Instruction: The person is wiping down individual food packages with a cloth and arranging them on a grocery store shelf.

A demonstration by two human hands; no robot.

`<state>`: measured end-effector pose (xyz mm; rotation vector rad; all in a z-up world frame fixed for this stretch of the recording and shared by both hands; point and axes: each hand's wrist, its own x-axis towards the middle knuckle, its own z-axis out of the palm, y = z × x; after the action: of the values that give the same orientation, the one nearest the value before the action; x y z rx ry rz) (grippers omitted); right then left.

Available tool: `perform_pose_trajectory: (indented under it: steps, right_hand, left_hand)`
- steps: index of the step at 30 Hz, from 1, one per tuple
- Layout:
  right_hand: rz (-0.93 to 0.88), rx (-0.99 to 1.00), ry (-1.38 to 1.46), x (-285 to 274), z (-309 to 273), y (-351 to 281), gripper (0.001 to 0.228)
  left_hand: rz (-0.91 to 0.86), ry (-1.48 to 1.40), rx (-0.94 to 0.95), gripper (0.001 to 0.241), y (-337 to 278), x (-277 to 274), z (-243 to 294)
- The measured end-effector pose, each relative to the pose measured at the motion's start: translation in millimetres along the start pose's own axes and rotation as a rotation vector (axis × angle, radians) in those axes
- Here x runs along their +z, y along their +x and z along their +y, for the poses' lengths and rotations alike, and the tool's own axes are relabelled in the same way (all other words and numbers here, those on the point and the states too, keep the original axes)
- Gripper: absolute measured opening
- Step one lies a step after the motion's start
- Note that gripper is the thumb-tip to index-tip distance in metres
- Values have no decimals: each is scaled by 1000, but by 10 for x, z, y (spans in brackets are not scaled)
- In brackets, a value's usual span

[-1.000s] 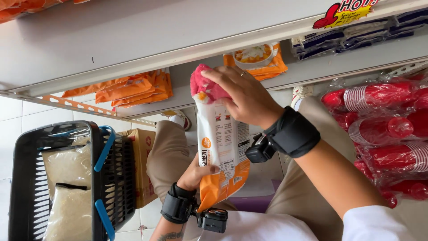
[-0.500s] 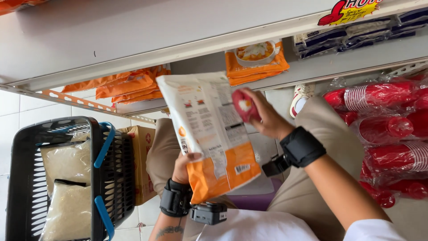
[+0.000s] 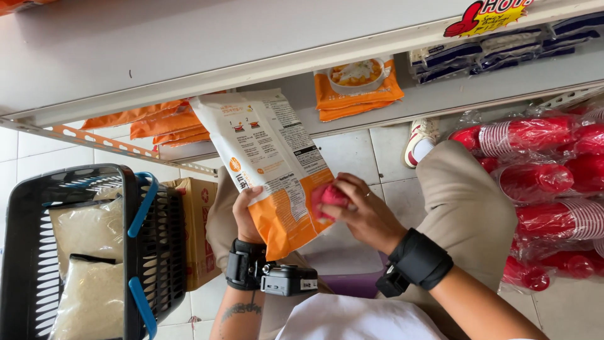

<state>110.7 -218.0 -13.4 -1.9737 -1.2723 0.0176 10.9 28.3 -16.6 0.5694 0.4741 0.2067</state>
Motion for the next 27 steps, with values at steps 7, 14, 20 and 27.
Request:
perform_pose_trajectory:
  steps: [7,14,20,27]
  right_hand:
    - [53,-299,63,75,-419,21,62]
    - [36,-299,83,-363,-754,597,58]
    - [81,-281,-130,-421,-298,1223,61]
    - [20,-340,34,-417,-146,1058,67]
  left_hand:
    - [-34,-145,-129,57,-23,-16,-277]
    - [-397,391,64,59,479,-1619,-1374]
    - [-277,-83,-290,77,-148,-65,-630]
    - [-192,-158,-262,83,-120,-60,-397]
